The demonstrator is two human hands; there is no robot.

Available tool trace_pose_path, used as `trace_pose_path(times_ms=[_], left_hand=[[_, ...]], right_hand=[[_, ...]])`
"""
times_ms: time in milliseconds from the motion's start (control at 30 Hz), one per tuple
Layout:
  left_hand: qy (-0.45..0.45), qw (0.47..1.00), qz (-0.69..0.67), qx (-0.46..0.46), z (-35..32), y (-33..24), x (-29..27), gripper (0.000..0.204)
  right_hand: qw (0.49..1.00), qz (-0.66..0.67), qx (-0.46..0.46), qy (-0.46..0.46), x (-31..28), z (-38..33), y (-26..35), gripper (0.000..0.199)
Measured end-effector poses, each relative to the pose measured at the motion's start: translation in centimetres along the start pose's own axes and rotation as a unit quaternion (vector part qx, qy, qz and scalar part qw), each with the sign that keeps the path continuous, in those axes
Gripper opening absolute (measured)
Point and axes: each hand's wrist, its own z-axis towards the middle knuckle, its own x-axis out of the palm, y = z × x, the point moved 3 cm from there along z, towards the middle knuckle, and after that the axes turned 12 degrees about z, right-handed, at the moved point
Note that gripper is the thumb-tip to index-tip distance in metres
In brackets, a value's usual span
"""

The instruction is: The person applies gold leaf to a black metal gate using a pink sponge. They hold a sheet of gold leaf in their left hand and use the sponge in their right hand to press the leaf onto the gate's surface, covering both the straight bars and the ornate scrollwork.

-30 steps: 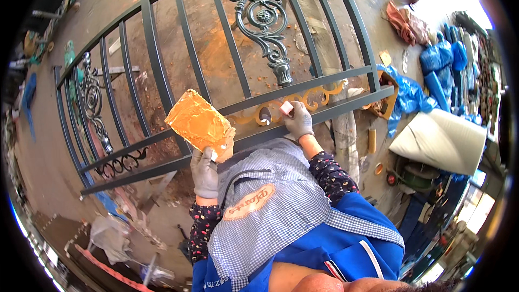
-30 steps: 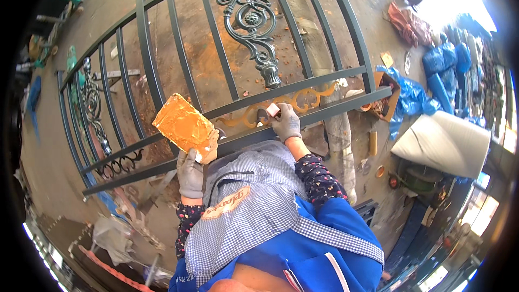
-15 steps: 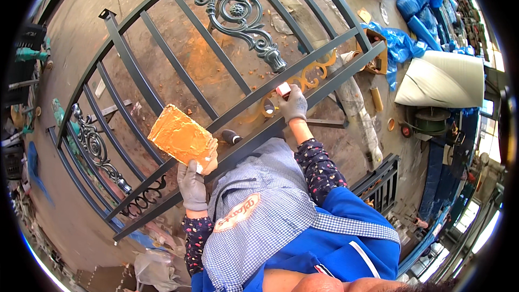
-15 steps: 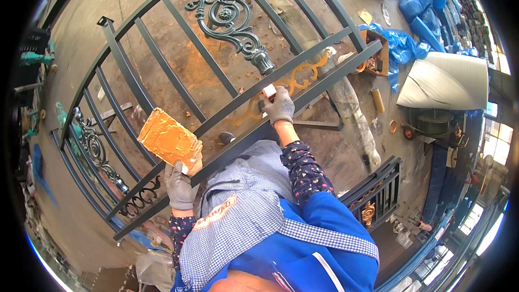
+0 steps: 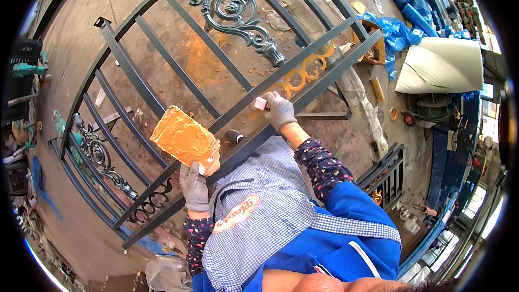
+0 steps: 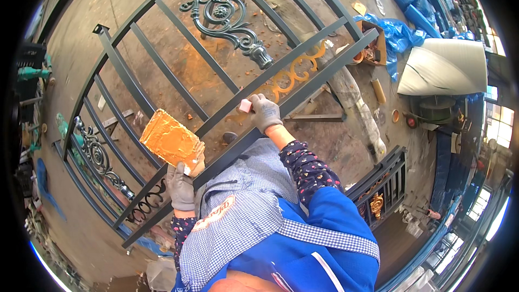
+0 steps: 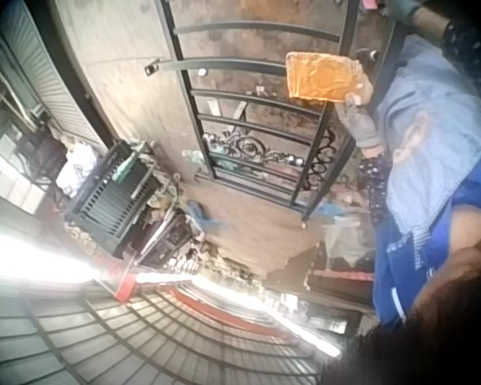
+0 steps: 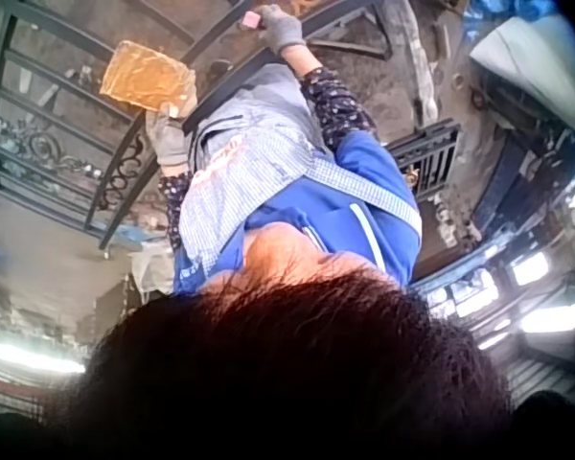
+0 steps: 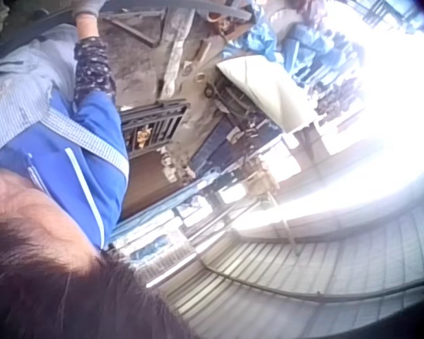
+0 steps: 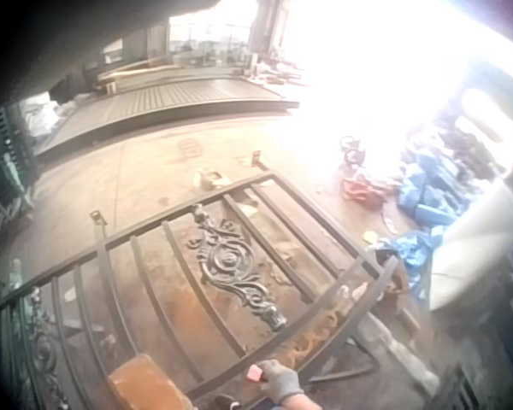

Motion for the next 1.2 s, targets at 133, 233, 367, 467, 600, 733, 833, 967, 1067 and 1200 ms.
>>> trace_pose_path(times_ms=[133,233,367,467,600,733,833,967,1067,1200], left_hand=[[0.003,1.000,-0.001,-0.006,0.0,0.2,-0.1,0.047],[0.000,1.000,0.001,-0.005,-0.1,0.4,0.0,0.045],[0.001,1.000,0.005,-0.006,0.0,0.6,0.0,0.045],[0.000,1.000,0.002,-0.004,-0.2,0.9,0.1,0.044],[-0.001,1.000,0.005,-0.015,-0.3,0.6,0.5,0.040],[-0.027,0.998,0.041,-0.031,-0.5,0.3,0.9,0.035],[-0.001,0.999,0.028,-0.018,-0.2,-0.1,1.4,0.043],[0.045,0.999,-0.027,-0.013,-0.2,-0.9,2.3,0.045],[0.078,0.994,-0.066,-0.040,-0.2,-1.4,2.9,0.044],[0.121,0.982,-0.122,-0.083,-0.6,-2.2,3.3,0.041]], right_hand=[[0.999,-0.013,-0.008,-0.036,-0.3,0.3,-0.9,0.030],[0.994,-0.031,0.023,-0.106,-1.6,1.4,-2.2,0.031],[0.983,-0.042,0.081,-0.161,-3.6,2.3,-4.9,0.040],[0.978,-0.050,0.114,-0.165,-4.7,2.3,-4.9,0.037],[0.982,-0.037,0.111,-0.148,-3.5,2.6,-4.0,0.038],[0.992,-0.042,0.092,-0.079,-1.8,2.3,-1.5,0.037],[0.996,-0.019,0.080,-0.042,-3.0,0.9,1.6,0.036],[0.981,0.183,-0.063,-0.031,-4.6,-2.9,8.8,0.033],[0.972,0.184,-0.144,0.010,-5.6,-5.2,16.0,0.036],[0.967,0.192,-0.169,0.003,-5.6,-5.7,18.1,0.036]])
